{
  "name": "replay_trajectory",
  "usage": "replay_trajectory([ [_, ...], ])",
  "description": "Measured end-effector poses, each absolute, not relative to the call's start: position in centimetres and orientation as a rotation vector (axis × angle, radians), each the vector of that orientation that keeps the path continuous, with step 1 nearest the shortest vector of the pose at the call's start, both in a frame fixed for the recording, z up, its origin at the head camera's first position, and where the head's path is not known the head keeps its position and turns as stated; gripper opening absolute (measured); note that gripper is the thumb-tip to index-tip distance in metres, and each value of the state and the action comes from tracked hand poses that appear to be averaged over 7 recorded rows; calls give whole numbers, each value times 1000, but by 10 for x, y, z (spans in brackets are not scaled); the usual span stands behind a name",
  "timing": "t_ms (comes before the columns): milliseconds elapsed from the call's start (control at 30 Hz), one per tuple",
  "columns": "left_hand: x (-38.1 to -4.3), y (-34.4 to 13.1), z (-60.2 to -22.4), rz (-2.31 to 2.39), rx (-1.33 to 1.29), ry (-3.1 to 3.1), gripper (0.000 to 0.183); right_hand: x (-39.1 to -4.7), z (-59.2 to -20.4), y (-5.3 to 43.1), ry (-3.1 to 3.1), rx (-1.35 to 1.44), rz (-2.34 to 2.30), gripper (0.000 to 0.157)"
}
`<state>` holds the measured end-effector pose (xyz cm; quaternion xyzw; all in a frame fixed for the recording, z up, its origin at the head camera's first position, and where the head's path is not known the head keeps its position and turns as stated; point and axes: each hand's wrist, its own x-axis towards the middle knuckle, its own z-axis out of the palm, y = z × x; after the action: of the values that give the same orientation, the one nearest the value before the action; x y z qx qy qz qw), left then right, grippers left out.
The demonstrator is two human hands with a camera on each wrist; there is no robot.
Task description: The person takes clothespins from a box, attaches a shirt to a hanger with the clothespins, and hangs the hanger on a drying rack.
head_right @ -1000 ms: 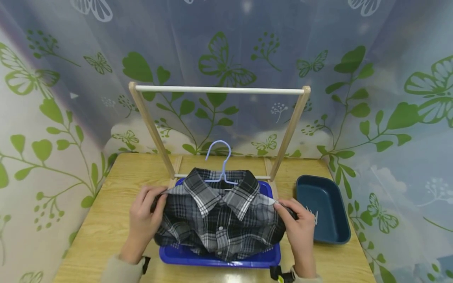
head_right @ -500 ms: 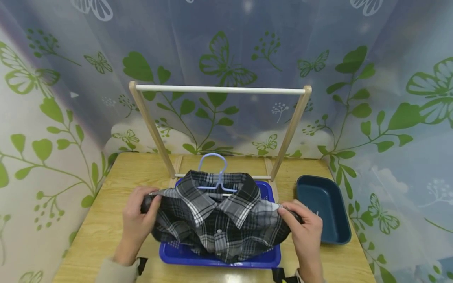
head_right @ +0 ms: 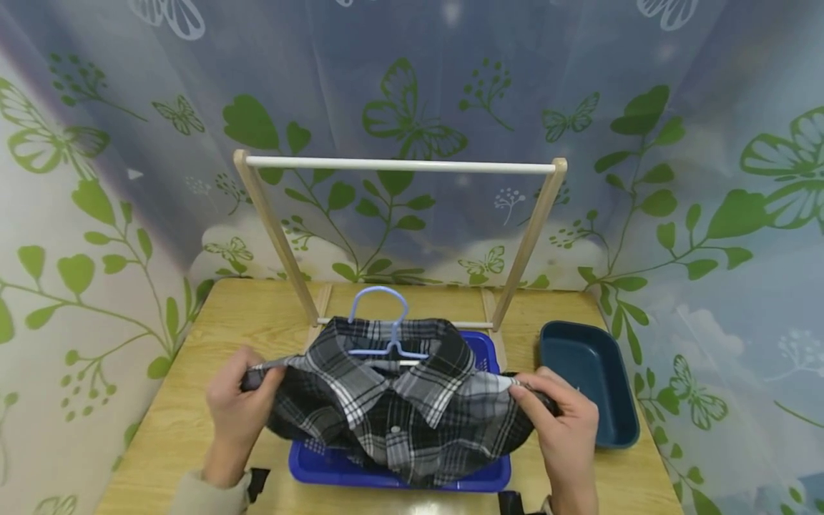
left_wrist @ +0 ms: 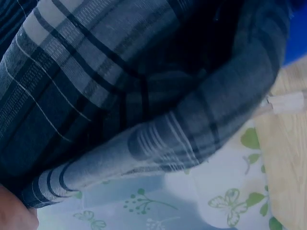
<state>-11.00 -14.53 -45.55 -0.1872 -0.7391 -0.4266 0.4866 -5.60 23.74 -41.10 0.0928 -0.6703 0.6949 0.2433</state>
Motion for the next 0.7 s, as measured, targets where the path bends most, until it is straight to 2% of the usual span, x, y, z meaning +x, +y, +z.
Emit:
replay_trajectory([
  [233, -110, -142, -450, -1053, -443, -1772, 28, -57, -412, 238, -1766, 334, 1934, 9],
  [433, -108, -138, -445, -1003, -432, -1765, 54, -59, -413, 237, -1735, 393, 1941, 11],
  [633, -106, -135, -440, -922, -391, -1764, 47, -59, -412, 236, -1735, 442, 1902, 16],
  [700, -106, -134, -439, -891, -389, -1752, 51, -59, -412, 236, -1738, 447, 1890, 17],
])
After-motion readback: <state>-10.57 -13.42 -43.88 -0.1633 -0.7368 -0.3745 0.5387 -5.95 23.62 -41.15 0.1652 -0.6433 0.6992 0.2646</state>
